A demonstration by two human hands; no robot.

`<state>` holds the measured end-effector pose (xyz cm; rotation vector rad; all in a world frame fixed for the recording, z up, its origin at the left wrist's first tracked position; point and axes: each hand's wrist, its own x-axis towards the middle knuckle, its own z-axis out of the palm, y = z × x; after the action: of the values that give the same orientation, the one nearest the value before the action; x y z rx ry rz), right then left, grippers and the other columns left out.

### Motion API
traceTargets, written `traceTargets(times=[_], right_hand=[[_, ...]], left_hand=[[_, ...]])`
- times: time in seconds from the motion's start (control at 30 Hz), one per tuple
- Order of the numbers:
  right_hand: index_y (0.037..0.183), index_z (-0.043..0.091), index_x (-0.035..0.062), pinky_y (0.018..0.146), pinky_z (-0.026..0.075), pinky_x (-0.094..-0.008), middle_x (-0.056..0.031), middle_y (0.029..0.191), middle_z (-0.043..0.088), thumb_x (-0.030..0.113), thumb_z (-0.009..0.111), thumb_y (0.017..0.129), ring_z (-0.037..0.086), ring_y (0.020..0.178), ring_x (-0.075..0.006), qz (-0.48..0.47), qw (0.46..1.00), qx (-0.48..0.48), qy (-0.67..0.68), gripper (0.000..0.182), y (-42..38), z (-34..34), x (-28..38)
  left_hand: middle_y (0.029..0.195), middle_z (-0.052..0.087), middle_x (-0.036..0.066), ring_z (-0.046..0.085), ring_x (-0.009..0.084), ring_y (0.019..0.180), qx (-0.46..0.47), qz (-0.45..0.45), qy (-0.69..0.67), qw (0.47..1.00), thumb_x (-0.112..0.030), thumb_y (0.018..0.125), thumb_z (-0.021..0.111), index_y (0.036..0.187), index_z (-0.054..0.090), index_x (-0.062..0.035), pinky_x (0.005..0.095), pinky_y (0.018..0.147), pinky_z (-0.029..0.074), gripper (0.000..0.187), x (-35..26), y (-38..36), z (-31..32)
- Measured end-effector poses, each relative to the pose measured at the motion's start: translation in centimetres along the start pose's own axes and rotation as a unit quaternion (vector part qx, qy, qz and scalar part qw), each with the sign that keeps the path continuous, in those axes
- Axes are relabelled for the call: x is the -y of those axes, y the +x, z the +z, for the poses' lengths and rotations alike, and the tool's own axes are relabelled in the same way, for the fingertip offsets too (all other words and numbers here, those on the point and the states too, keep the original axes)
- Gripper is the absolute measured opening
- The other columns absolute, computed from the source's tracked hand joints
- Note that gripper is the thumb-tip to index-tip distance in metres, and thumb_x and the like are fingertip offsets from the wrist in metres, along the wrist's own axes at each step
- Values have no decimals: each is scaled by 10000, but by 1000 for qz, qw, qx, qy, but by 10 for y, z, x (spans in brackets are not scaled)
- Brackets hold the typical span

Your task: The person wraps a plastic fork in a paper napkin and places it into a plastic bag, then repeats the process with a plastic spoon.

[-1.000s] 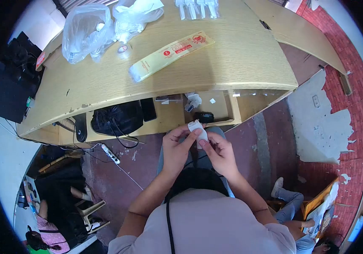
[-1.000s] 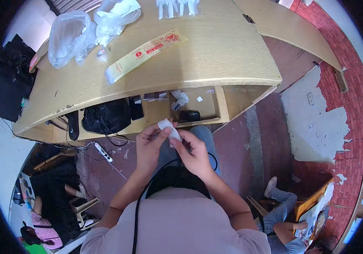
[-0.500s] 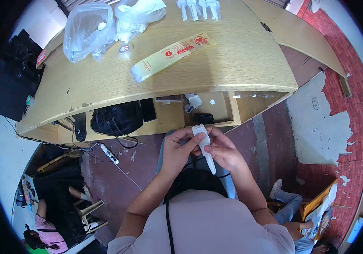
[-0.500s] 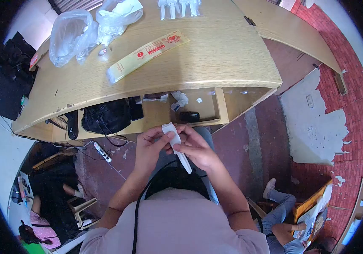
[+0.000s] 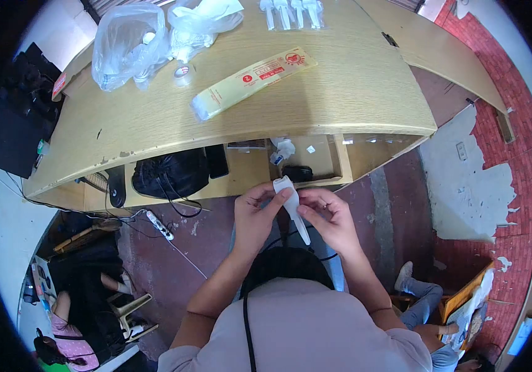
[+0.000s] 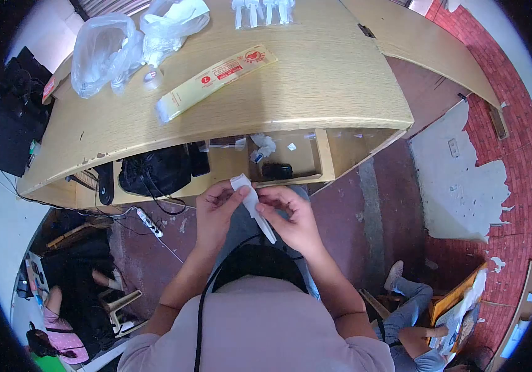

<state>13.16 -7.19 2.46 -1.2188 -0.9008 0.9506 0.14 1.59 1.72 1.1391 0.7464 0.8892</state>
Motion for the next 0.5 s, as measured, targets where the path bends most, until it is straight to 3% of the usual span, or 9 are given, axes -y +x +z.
traceTargets(times=[0.1,0.17,0.27,0.5], right_hand=[[1003,599,4,776,485,-266,-57,901,658,-8,656,803,615,830,-112,-31,999,-15,-3,208,2,5,0],[977,604,4,745,488,-258,-59,860,659,9,673,791,618,790,-109,-53,992,-56,-102,198,1,6,-6],[937,610,0,722,485,-252,-64,824,656,21,689,777,617,759,-106,-66,985,-61,-145,180,2,8,-2],[910,617,7,717,486,-252,-65,809,657,34,699,770,621,747,-114,-80,977,-87,-178,165,3,13,-2]], left_hand=[[877,675,42,600,78,798,3,-9,5,1000,-96,820,674,962,672,-4,232,730,463,169,1,0,1],[874,676,41,599,77,793,8,-6,18,1000,-98,820,675,967,672,-5,230,727,461,174,2,1,0],[863,677,37,596,75,780,7,6,41,999,-103,820,676,975,673,-9,226,720,459,181,5,2,-1],[855,675,28,587,67,768,3,-1,25,1000,-111,817,683,986,675,-14,220,716,456,195,4,1,-2]])
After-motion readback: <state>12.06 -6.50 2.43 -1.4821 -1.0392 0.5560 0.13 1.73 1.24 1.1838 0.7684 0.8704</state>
